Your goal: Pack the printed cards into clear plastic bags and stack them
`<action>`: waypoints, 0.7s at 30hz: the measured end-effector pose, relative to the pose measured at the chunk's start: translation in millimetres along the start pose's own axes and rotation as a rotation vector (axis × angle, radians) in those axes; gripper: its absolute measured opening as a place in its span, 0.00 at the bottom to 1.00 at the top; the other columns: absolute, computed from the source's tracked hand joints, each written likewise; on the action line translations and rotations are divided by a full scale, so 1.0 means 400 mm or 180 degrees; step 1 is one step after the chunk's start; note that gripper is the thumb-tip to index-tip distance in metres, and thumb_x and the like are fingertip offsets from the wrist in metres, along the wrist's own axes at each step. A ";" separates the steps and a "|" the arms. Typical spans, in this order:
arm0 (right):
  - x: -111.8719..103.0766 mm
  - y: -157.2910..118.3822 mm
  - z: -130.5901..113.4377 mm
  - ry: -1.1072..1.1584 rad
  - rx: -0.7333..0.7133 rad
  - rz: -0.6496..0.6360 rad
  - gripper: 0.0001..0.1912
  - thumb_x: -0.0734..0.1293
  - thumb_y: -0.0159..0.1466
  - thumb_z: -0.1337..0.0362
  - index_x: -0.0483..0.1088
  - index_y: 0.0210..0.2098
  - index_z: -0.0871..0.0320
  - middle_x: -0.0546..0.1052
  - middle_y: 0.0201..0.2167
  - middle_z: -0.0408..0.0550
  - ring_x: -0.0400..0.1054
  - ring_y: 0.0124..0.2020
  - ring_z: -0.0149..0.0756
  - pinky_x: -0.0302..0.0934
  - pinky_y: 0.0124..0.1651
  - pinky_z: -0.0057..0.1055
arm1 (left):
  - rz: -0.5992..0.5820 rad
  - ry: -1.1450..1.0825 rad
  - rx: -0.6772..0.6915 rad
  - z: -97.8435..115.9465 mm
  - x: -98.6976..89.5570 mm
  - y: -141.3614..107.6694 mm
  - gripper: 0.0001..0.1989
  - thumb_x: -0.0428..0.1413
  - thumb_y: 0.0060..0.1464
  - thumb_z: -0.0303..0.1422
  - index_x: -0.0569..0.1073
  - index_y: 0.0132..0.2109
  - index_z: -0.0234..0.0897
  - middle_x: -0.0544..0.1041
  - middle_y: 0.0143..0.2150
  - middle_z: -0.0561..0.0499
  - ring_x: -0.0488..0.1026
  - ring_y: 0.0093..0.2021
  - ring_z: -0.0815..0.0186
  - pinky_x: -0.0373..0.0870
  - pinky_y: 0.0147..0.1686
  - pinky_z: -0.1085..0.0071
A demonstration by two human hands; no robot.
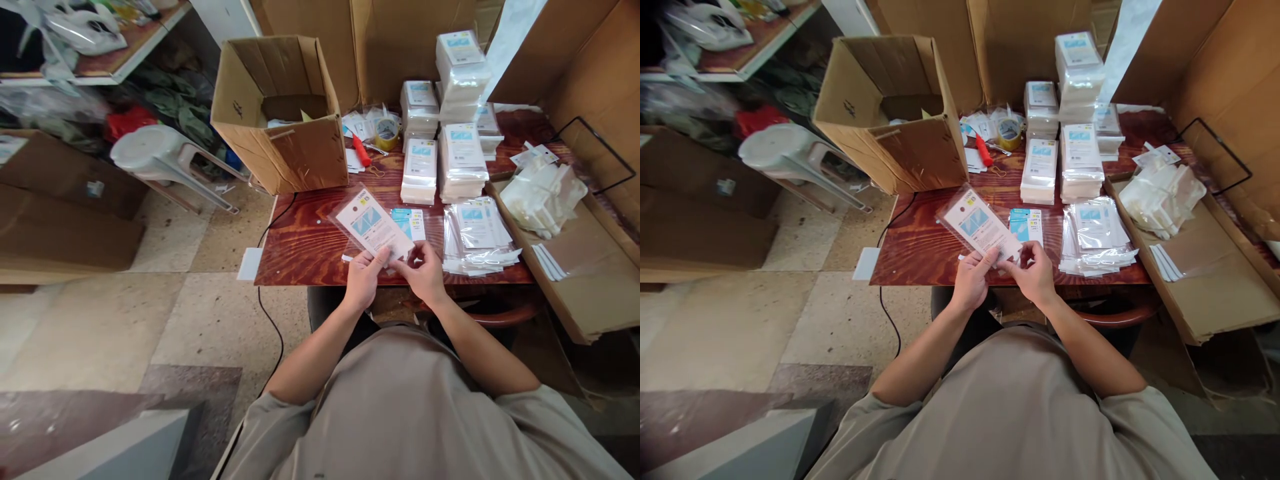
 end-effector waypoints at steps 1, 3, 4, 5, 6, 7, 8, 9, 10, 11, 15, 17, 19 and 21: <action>0.006 0.001 -0.004 -0.0064 -0.0065 0.0107 0.32 0.86 0.47 0.47 0.74 0.41 0.56 0.78 0.34 0.43 0.70 0.32 0.34 0.66 0.34 0.30 | -0.0047 0.0027 -0.0034 -0.004 0.000 -0.004 0.25 0.77 0.45 0.48 0.85 0.44 0.36 0.86 0.42 0.44 0.84 0.47 0.55 0.80 0.50 0.61; 0.008 0.003 -0.017 -0.0011 -0.0114 -0.0027 0.34 0.85 0.50 0.47 0.75 0.49 0.55 0.81 0.43 0.48 0.74 0.39 0.38 0.71 0.42 0.33 | -0.0181 0.0155 -0.0161 -0.009 -0.004 -0.006 0.25 0.77 0.45 0.49 0.85 0.43 0.36 0.86 0.41 0.44 0.84 0.44 0.55 0.80 0.47 0.61; 0.001 0.005 -0.023 0.0086 -0.0079 -0.0190 0.32 0.83 0.54 0.47 0.76 0.51 0.56 0.82 0.45 0.50 0.76 0.41 0.39 0.72 0.45 0.34 | -0.0311 0.0325 -0.0265 -0.010 -0.008 -0.004 0.26 0.76 0.45 0.50 0.84 0.43 0.35 0.85 0.40 0.43 0.83 0.40 0.56 0.79 0.43 0.62; -0.013 0.008 -0.027 0.0176 -0.0017 -0.0313 0.29 0.81 0.58 0.46 0.77 0.51 0.56 0.83 0.45 0.50 0.76 0.41 0.39 0.72 0.45 0.35 | -0.0447 0.0584 -0.0354 -0.008 -0.012 0.000 0.26 0.75 0.47 0.52 0.84 0.43 0.34 0.85 0.38 0.42 0.81 0.35 0.58 0.78 0.39 0.63; -0.037 0.014 -0.028 0.0229 0.0050 -0.0331 0.26 0.78 0.61 0.45 0.78 0.49 0.56 0.83 0.43 0.50 0.77 0.40 0.39 0.72 0.45 0.35 | -0.0526 0.0911 -0.0377 -0.003 -0.019 0.007 0.27 0.74 0.49 0.53 0.84 0.43 0.34 0.84 0.36 0.42 0.80 0.32 0.59 0.76 0.36 0.63; -0.070 0.022 -0.025 0.0212 0.0100 -0.0201 0.24 0.76 0.64 0.44 0.79 0.48 0.57 0.83 0.41 0.50 0.76 0.38 0.39 0.72 0.43 0.35 | -0.0508 0.1293 -0.0294 0.005 -0.028 0.017 0.26 0.72 0.51 0.54 0.84 0.44 0.35 0.83 0.36 0.42 0.78 0.31 0.58 0.75 0.36 0.63; -0.113 0.033 -0.019 0.0111 0.0105 0.0091 0.24 0.75 0.64 0.43 0.79 0.47 0.58 0.83 0.38 0.50 0.75 0.36 0.39 0.72 0.42 0.35 | -0.0363 0.1717 -0.0075 0.017 -0.038 0.031 0.25 0.71 0.54 0.52 0.83 0.46 0.35 0.83 0.38 0.41 0.79 0.33 0.57 0.76 0.39 0.61; -0.162 0.046 -0.009 -0.0084 0.0064 0.0482 0.25 0.75 0.64 0.43 0.79 0.46 0.59 0.82 0.37 0.50 0.74 0.34 0.39 0.71 0.41 0.36 | -0.0092 0.2148 0.0253 0.033 -0.050 0.046 0.24 0.71 0.55 0.50 0.82 0.49 0.36 0.83 0.41 0.40 0.80 0.39 0.54 0.76 0.45 0.58; -0.214 0.060 0.004 -0.0347 -0.0014 0.0931 0.25 0.75 0.63 0.44 0.79 0.47 0.60 0.82 0.37 0.51 0.73 0.34 0.40 0.71 0.42 0.39 | 0.0263 0.2555 0.0624 0.051 -0.063 0.063 0.23 0.72 0.55 0.47 0.81 0.51 0.37 0.83 0.46 0.38 0.80 0.47 0.49 0.73 0.54 0.55; -0.266 0.073 0.019 -0.0679 -0.0106 0.1361 0.25 0.74 0.62 0.46 0.78 0.47 0.60 0.81 0.37 0.52 0.73 0.34 0.41 0.71 0.44 0.42 | 0.0606 0.2933 0.0932 0.068 -0.076 0.080 0.24 0.73 0.53 0.43 0.80 0.52 0.37 0.81 0.52 0.36 0.77 0.56 0.44 0.68 0.63 0.52; -0.390 0.118 0.076 -0.2461 -0.0269 0.2229 0.23 0.75 0.58 0.56 0.75 0.48 0.62 0.79 0.47 0.64 0.71 0.52 0.58 0.63 0.61 0.59 | 0.1124 0.3856 0.0929 0.105 -0.120 0.148 0.27 0.76 0.42 0.37 0.76 0.47 0.35 0.78 0.56 0.30 0.66 0.68 0.31 0.54 0.71 0.42; -0.379 0.120 0.077 -0.2777 -0.0580 0.2253 0.25 0.75 0.60 0.56 0.73 0.52 0.64 0.76 0.53 0.69 0.67 0.59 0.62 0.59 0.65 0.62 | 0.1052 0.4081 0.0639 0.110 -0.135 0.173 0.25 0.76 0.42 0.37 0.75 0.44 0.36 0.80 0.51 0.32 0.72 0.62 0.33 0.61 0.67 0.43; -0.320 0.108 0.054 -0.2693 -0.1209 0.1656 0.22 0.72 0.66 0.55 0.72 0.54 0.63 0.76 0.53 0.67 0.68 0.59 0.58 0.62 0.64 0.58 | 0.0895 0.4238 0.0358 0.110 -0.145 0.191 0.19 0.75 0.45 0.37 0.75 0.38 0.38 0.81 0.43 0.37 0.77 0.53 0.38 0.67 0.61 0.46; -0.233 0.086 0.016 -0.2618 -0.1908 0.0346 0.19 0.71 0.70 0.55 0.74 0.55 0.61 0.78 0.53 0.62 0.71 0.57 0.54 0.65 0.63 0.52 | 0.0735 0.4250 0.0253 0.111 -0.151 0.202 0.15 0.73 0.47 0.36 0.74 0.31 0.39 0.80 0.34 0.41 0.79 0.45 0.45 0.70 0.56 0.51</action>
Point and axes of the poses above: each hand's wrist, its own y-axis towards the middle knuckle, its own x-axis out of the palm, z = x × y, the point moved 2 cm from there along y, towards the middle knuckle
